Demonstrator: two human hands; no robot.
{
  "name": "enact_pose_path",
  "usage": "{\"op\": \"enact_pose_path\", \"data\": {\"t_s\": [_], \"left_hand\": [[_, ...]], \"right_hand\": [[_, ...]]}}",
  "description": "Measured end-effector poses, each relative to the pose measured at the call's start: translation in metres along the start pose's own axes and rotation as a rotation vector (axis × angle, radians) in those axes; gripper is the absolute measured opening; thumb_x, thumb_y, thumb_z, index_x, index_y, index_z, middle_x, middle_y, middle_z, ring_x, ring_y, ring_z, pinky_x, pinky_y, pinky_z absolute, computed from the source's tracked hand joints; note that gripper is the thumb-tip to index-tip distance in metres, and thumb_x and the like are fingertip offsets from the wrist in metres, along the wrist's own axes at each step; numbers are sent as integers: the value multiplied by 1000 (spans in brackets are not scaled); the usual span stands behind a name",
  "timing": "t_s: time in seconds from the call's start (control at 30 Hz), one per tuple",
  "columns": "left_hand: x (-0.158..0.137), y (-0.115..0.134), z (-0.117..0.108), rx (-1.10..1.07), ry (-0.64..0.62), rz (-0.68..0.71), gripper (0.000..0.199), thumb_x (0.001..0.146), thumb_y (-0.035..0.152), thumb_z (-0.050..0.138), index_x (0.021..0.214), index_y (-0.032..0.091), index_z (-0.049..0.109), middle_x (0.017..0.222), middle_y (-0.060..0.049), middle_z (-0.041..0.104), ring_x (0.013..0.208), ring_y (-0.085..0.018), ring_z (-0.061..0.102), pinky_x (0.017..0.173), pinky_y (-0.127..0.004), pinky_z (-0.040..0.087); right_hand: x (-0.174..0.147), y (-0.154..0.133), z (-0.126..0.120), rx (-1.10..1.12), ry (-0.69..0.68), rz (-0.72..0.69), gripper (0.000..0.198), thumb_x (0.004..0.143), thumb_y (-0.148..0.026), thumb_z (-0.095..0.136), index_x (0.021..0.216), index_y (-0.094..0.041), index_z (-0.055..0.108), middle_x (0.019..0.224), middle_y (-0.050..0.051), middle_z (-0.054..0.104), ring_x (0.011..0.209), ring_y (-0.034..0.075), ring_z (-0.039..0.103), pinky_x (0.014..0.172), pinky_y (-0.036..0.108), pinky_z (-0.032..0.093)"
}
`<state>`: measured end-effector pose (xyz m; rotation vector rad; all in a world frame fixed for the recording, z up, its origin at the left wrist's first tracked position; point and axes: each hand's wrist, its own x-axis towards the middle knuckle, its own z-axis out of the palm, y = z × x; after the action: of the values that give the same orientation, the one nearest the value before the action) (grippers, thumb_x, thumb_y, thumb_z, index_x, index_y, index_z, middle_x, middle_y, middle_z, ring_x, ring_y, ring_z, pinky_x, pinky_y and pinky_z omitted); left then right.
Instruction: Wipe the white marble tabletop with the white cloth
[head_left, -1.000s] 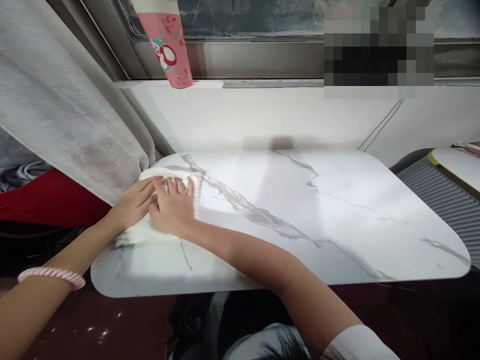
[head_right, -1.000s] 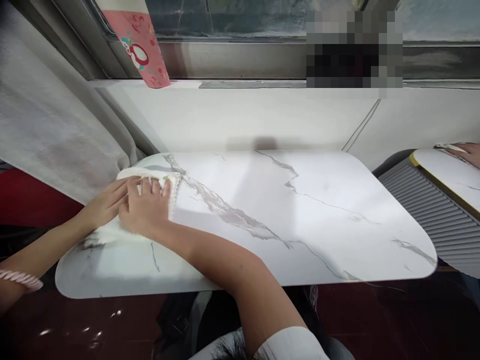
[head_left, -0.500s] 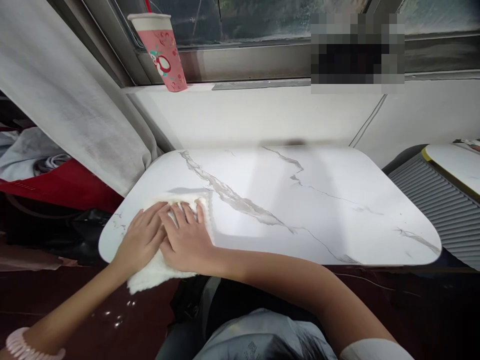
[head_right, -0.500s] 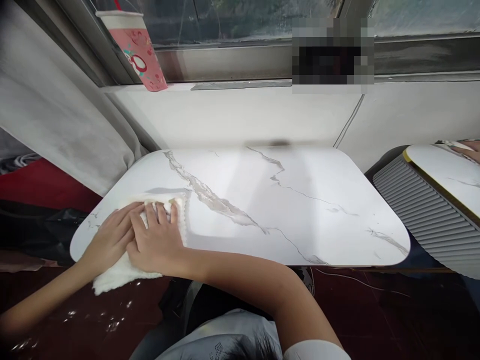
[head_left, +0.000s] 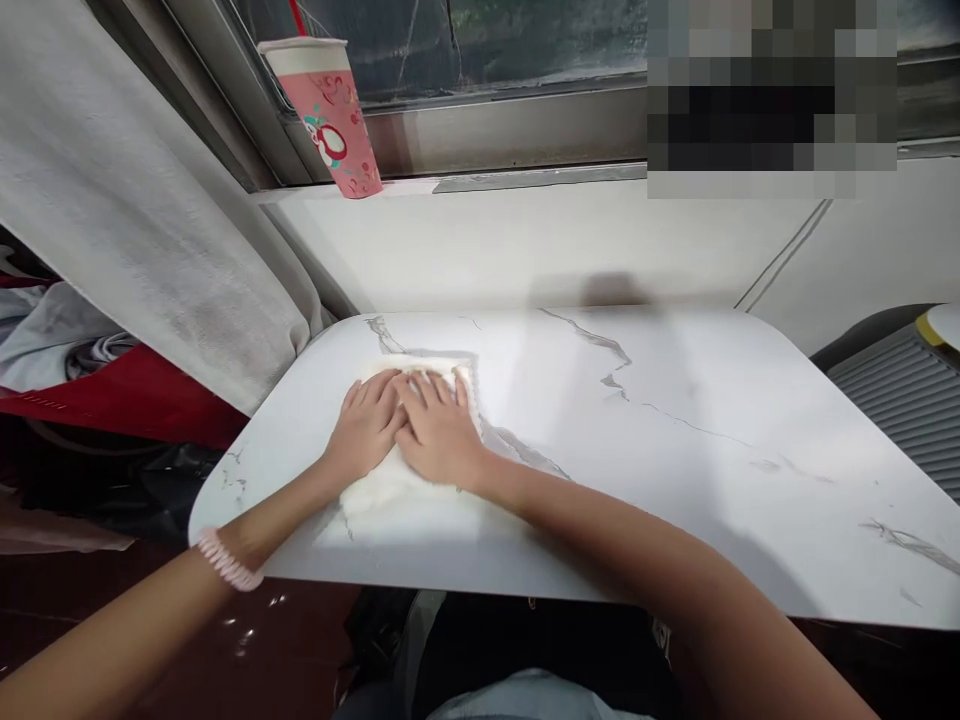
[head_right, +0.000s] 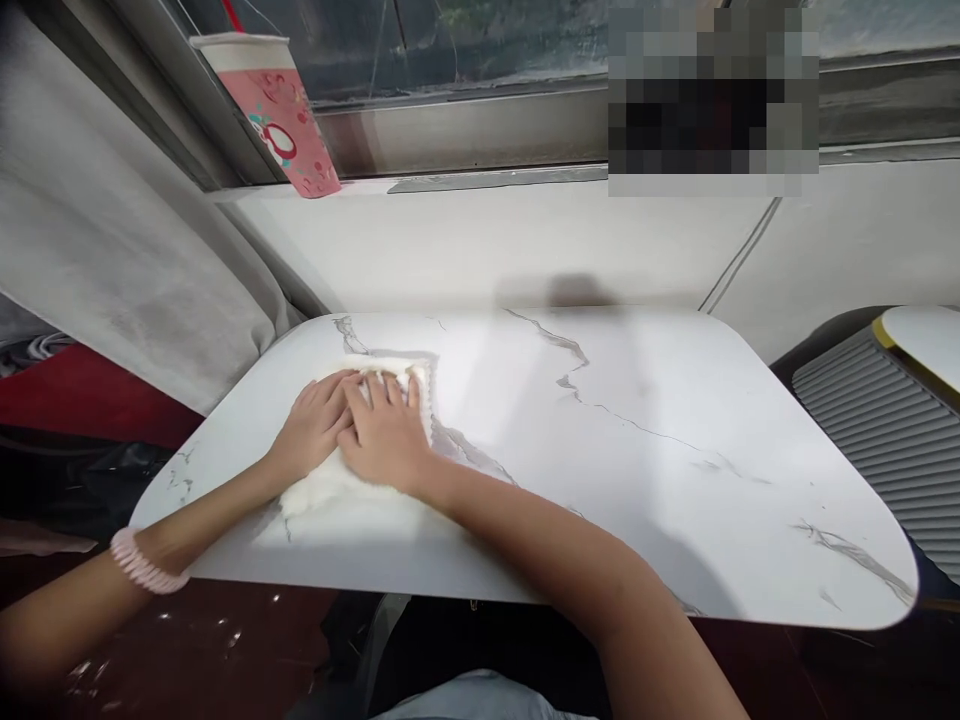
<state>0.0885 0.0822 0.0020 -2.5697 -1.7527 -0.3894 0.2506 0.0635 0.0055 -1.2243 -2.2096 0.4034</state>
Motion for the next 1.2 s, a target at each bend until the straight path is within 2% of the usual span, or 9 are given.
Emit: {"op": "enact_pose_path", "data": {"t_s": [0.13,0.3,0.43,0.53,0.67,0.83,0.97,1.07,1.2], "left_hand": [[61,-4,10,-23,-8,8,46,97,35,25,134,17,45,141,-16,48,134,-30,40,113,-54,25],[127,-26,24,-83,36,34,42,95,35,30,129,19,49,138,-14,51,130,-29,42,111,-51,29],[163,-45,34,-117,69,47,38,93,33,35,125,22,52,135,-11,54,126,-28,46,109,-49,32],[175,-50,36,-114,66,48,37,93,34,35,123,21,53,132,-12,55,124,-29,47,107,-49,34],[172,-44,33,-97,71,36,37,95,32,32,122,20,53,132,-12,55,124,-28,48,107,-49,34],[149,-24,29,-70,83,-39,37,96,30,30,125,20,51,139,-14,52,130,-29,44,111,-52,29],[124,-4,25,-90,105,-81,36,97,30,30,126,21,51,140,-13,52,131,-29,44,112,-54,27],[104,16,21,-106,75,-90,38,98,28,29,128,19,50,142,-13,50,134,-28,42,114,-55,24],[75,43,15,-90,39,-106,42,98,26,28,132,16,49,145,-13,47,137,-26,40,117,-52,20]], "right_hand": [[42,37,-4,-12,31,48,53,92,-25,39,145,-16,40,150,9,44,139,27,33,120,53,10],[94,73,-4,-46,41,92,54,92,-23,39,145,-17,39,150,9,43,139,26,33,119,54,11],[123,89,0,-57,59,130,54,92,-23,38,146,-19,39,150,7,43,139,25,33,118,54,11],[134,95,3,-64,91,143,53,92,-23,38,144,-20,41,147,7,46,136,24,37,118,54,12],[134,95,4,-68,108,134,52,91,-22,39,143,-21,43,145,6,49,134,23,38,118,53,12],[119,88,-2,-52,87,119,50,92,-20,37,141,-21,45,145,6,49,137,23,37,119,52,12],[92,80,-7,-63,84,73,50,92,-19,37,141,-19,46,144,6,50,136,23,38,119,52,13],[66,71,-11,-149,104,64,51,93,-19,34,143,-15,44,146,8,48,137,25,37,119,52,12],[26,58,-19,-231,44,53,54,95,-20,31,148,-11,36,152,11,41,141,28,32,118,53,12]]}}
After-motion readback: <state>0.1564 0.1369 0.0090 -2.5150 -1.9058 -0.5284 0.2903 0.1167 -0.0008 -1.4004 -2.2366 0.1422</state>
